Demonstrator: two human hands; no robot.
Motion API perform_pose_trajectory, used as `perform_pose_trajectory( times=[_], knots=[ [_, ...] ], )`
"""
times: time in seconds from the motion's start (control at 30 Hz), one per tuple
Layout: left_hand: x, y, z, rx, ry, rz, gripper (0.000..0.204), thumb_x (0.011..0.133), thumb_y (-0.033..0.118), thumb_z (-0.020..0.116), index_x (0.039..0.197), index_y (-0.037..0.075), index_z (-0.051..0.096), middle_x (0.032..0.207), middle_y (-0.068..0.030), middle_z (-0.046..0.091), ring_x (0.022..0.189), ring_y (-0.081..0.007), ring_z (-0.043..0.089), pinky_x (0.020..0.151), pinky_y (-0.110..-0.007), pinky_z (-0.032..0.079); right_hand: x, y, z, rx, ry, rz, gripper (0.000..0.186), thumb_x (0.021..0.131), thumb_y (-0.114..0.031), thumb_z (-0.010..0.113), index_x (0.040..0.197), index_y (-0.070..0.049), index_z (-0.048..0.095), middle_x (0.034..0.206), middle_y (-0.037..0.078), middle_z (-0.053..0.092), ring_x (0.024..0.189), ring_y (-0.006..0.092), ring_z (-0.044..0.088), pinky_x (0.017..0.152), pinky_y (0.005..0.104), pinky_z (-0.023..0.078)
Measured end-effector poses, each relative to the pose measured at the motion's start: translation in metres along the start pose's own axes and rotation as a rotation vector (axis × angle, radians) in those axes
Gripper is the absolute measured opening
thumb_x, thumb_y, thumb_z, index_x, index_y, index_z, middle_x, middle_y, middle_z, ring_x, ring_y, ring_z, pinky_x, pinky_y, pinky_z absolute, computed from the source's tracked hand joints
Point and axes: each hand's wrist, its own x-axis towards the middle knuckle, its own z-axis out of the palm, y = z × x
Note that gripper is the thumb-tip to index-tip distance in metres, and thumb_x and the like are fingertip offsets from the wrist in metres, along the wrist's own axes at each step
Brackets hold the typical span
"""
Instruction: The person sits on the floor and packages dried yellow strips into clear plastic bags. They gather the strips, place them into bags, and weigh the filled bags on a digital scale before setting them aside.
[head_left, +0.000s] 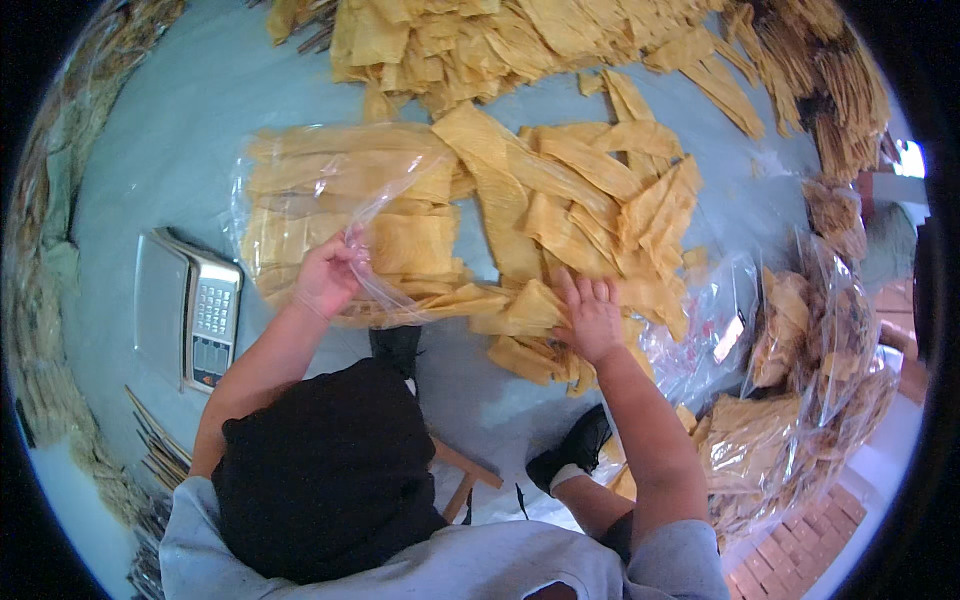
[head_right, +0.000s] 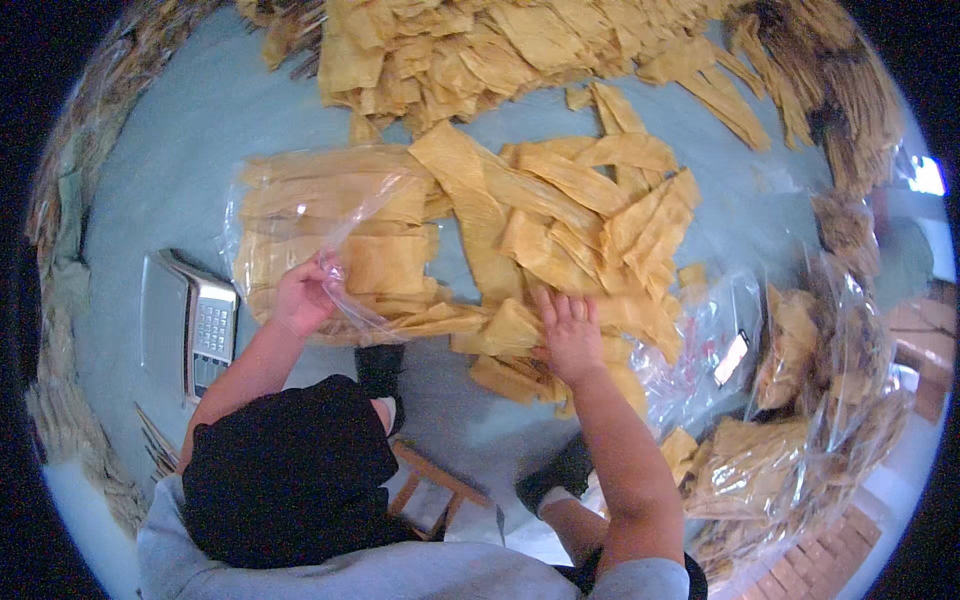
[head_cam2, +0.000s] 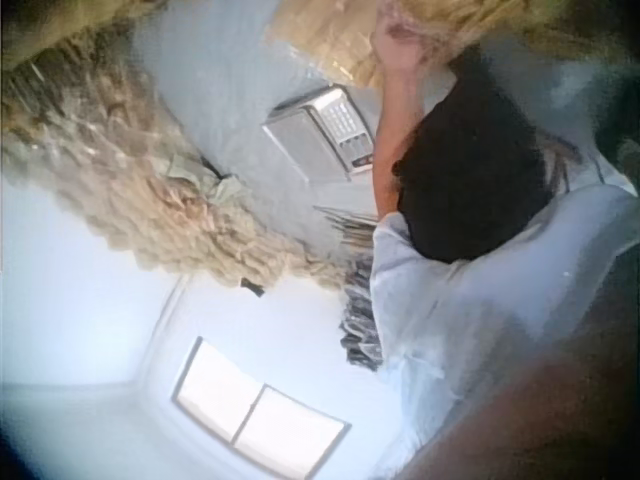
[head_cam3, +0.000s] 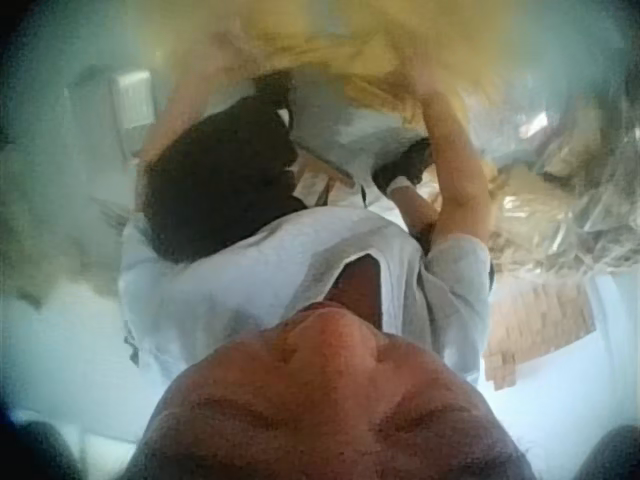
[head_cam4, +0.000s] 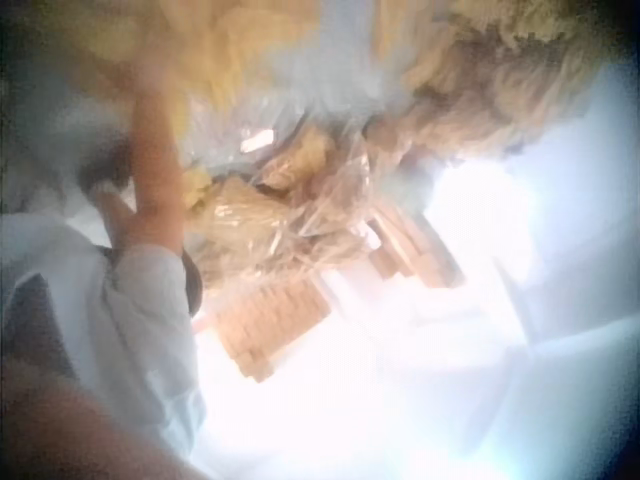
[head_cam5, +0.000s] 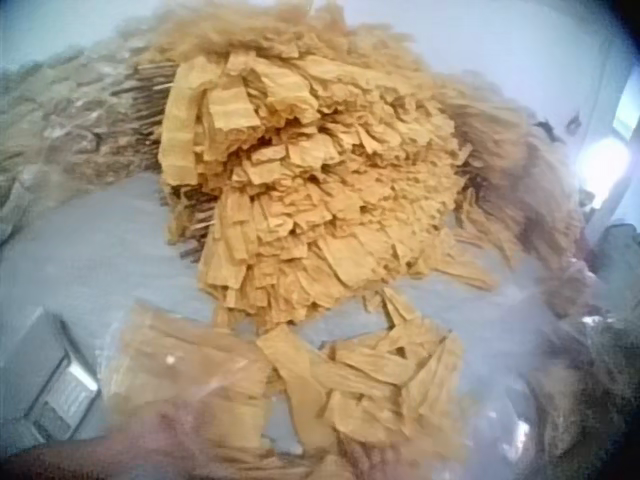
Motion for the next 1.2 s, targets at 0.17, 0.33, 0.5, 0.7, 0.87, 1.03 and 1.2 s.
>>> perform_pose_trajectory(
  times=[0.17,0.33,0.5,0.7,0.87,1.03,1.2],
  knots=[
    [0.003,-0.003,-0.005,0.189,0.035,0.001,0.021,0.08,0.005,0.054,0.1,0.009,0.056,0.082,0.001,0.053,0.07,-0.0116,0.052,0.062,-0.026,0.045,-0.019,0.007,0.019,0.015,0.13,-0.106,0.055,0.066,-0.03,0.074,0.112,-0.007,0.054,0.106,0.011,0.055,0.102,0.0289,0.05,0.095,0.0449,0.034],
    [0.003,-0.007,0.004,0.522,0.084,0.159,0.013,0.085,0.013,0.056,0.098,0.012,0.056,0.084,0.0015,0.055,0.073,-0.01,0.055,0.062,-0.025,0.048,-0.034,0.023,0.002,0.152,0.291,-0.028,0.042,0.066,-0.02,0.073,0.099,-0.002,0.054,0.083,0.013,0.059,0.079,0.0352,0.057,0.073,0.0466,0.046],
    [-0.008,-0.003,0.003,0.354,0.075,0.088,0.011,0.085,0.011,0.053,0.097,0.012,0.055,0.084,0.0019,0.055,0.074,-0.0098,0.056,0.066,-0.026,0.05,-0.017,-0.015,-0.114,0.659,0.288,-0.035,0.044,0.073,-0.018,0.071,0.109,-0.001,0.052,0.082,0.017,0.063,0.076,0.0349,0.061,0.069,0.0418,0.049],
    [-0.012,0.004,0.018,0.194,0.023,0.238,0.011,0.085,0.01,0.053,0.095,0.012,0.054,0.083,0.0024,0.054,0.069,-0.0095,0.054,0.063,-0.027,0.05,0.067,-0.093,-0.087,0.736,0.09,-0.122,0.049,0.076,-0.027,0.068,0.114,-0.003,0.048,0.091,0.021,0.064,0.089,0.036,0.062,0.075,0.042,0.049],
    [-0.033,0.014,0.029,0.475,0.064,0.425,0.011,0.086,0.01,0.055,0.097,0.009,0.054,0.081,0.0026,0.054,0.071,-0.0064,0.053,0.062,-0.023,0.046,0.087,-0.105,-0.066,0.505,-0.102,-0.084,0.048,0.077,-0.024,0.066,0.117,-0.004,0.049,0.096,0.021,0.063,0.092,0.0388,0.059,0.081,0.0444,0.047],
    [-0.065,0.022,0.087,1.075,-0.18,0.397,0.014,0.087,0.009,0.058,0.1,0.006,0.054,0.083,0.0032,0.053,0.072,-0.003,0.05,0.062,-0.019,0.042,0.099,-0.135,-0.12,0.338,-0.043,-0.412,0.033,0.076,-0.025,0.065,0.1,-0.004,0.057,0.088,0.02,0.064,0.089,0.0349,0.061,0.075,0.0442,0.048],
    [-0.058,0.023,0.103,0.958,-0.251,0.433,0.013,0.086,0.005,0.057,0.099,0.006,0.055,0.084,0.0021,0.056,0.071,-0.0051,0.053,0.062,-0.02,0.044,0.158,-0.18,-0.079,1.769,-0.566,-0.316,0.031,0.076,-0.033,0.063,0.096,-0.009,0.063,0.092,0.016,0.065,0.098,0.0322,0.059,0.091,0.0464,0.042]
  ],
)
